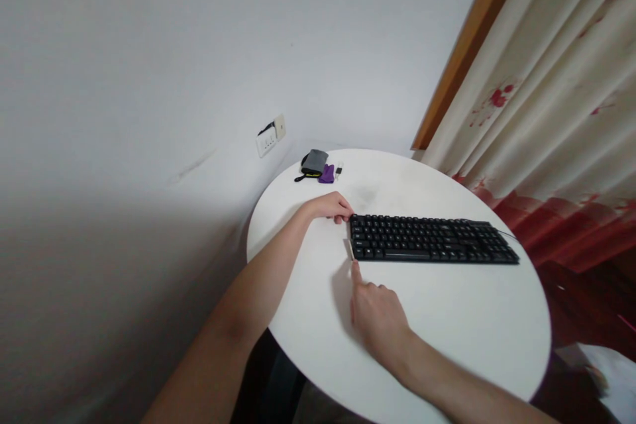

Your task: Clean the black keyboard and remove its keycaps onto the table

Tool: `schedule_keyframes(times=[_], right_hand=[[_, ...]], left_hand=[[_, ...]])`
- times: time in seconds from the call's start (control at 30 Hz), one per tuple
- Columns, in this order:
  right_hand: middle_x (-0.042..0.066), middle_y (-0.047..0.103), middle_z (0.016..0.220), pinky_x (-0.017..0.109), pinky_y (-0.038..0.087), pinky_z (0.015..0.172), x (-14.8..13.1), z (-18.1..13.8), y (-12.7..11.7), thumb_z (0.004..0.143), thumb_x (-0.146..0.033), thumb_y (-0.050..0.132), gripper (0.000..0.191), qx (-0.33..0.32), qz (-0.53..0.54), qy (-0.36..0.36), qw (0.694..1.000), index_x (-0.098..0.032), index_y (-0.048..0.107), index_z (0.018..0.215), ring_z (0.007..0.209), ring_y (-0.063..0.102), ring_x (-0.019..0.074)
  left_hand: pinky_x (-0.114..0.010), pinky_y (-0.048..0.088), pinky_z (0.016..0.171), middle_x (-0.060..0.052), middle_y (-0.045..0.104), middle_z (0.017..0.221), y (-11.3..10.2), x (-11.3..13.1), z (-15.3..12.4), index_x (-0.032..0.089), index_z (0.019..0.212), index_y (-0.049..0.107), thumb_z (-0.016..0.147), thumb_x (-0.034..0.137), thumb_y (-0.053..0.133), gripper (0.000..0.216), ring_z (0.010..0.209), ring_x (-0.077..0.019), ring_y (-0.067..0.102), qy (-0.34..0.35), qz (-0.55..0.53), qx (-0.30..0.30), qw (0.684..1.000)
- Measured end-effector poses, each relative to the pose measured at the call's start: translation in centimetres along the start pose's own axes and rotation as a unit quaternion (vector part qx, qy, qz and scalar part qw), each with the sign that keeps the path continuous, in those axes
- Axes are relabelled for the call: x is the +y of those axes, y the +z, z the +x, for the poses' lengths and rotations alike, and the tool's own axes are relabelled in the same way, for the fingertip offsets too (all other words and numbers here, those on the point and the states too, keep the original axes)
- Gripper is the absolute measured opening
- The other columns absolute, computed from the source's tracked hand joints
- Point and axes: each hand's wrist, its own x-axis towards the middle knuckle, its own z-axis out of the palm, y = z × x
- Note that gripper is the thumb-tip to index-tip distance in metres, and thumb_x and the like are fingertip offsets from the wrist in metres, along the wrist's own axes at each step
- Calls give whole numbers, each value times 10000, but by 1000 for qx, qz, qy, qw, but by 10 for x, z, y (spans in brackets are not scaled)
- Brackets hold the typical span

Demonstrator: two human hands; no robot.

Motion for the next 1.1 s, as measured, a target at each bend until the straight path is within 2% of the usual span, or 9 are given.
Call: schedule_keyframes(times=[0.2,0.37,0.5,0.67,0.83,0.97,1.03,1.1], right_hand=[[230,723,943,340,513,705,-7,32,-22,859,-61,445,579,18,70,13,997,51,387,1425,857,714,299],[253,711,996,359,515,749,-7,49,-28,854,-40,428,551,43,97,25,994,77,406,1393,902,709,303],[237,722,943,357,523,710,-9,37,-23,844,-40,436,559,28,105,16,994,65,415,1393,850,716,304],[209,731,881,358,525,681,-1,2,-8,842,-32,430,627,-3,78,2,997,25,349,1461,805,717,304],[157,743,836,352,520,647,22,-27,12,875,-76,437,626,5,35,-31,999,-63,334,1492,719,717,284],[112,751,836,319,495,600,53,-40,24,888,-81,424,608,35,-3,-49,998,-127,349,1489,657,713,255],[94,751,881,287,476,600,73,-42,26,914,-92,404,520,71,7,-66,995,-166,441,1428,667,712,220],[77,746,888,252,455,616,95,-41,27,955,-132,383,368,113,28,-69,991,-187,592,1252,708,706,185]], left_hand=[[-172,253,424,-60,703,735,-1,-1,0,115,842,758,670,263,613,269,539,-92,575,5,2,-4,1000],[-170,249,423,-60,699,725,-1,0,0,111,819,756,666,265,606,264,534,-91,573,7,3,-7,1000],[-172,252,421,-60,701,734,-1,1,0,113,820,757,668,270,604,266,534,-90,573,6,8,-6,1000],[-181,244,416,-59,699,734,-1,-1,1,114,854,764,673,267,602,287,530,-91,570,6,8,-2,1000],[-188,258,425,-63,702,741,-1,-2,2,114,854,767,677,264,609,280,541,-98,576,8,6,0,1000],[-192,260,427,-60,700,746,-2,-1,2,119,860,767,685,278,610,284,545,-101,575,9,8,-1,1000],[-192,258,428,-57,697,741,-2,-1,3,121,859,766,686,278,609,282,545,-101,574,8,10,-2,1000],[-191,262,433,-56,695,739,-2,-1,3,122,849,766,686,275,607,274,548,-101,575,8,11,-4,1000]])
